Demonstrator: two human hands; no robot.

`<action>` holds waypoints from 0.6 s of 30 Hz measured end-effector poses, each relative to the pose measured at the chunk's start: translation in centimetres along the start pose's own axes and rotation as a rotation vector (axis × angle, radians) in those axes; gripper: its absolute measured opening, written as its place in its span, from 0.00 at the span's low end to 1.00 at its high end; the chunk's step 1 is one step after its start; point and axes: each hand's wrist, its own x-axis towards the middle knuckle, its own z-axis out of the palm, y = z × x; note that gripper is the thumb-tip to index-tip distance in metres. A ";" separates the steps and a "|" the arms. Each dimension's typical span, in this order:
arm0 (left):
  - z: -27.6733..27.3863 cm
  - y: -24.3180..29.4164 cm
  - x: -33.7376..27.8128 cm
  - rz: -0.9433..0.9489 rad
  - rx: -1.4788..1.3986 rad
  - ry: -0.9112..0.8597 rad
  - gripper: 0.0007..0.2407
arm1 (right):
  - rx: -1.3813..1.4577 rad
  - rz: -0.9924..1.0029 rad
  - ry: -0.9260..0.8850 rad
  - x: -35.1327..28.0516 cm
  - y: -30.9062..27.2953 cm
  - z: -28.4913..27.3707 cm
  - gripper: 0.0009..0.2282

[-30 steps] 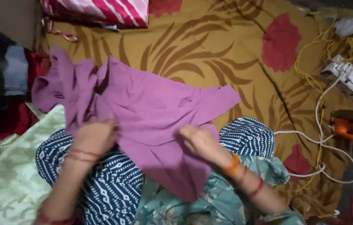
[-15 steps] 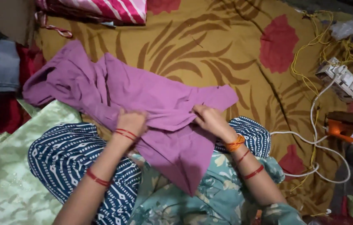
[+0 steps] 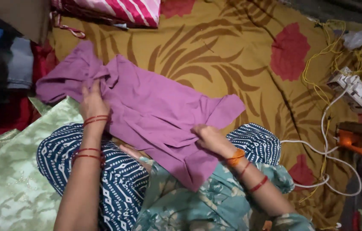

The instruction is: The recorder is ironing a pink piece of clothing on a bed.

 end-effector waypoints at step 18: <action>2.9 6.3 -1.4 0.366 -0.921 -0.467 0.35 | 0.327 0.015 -0.020 -4.4 -9.0 -8.4 0.11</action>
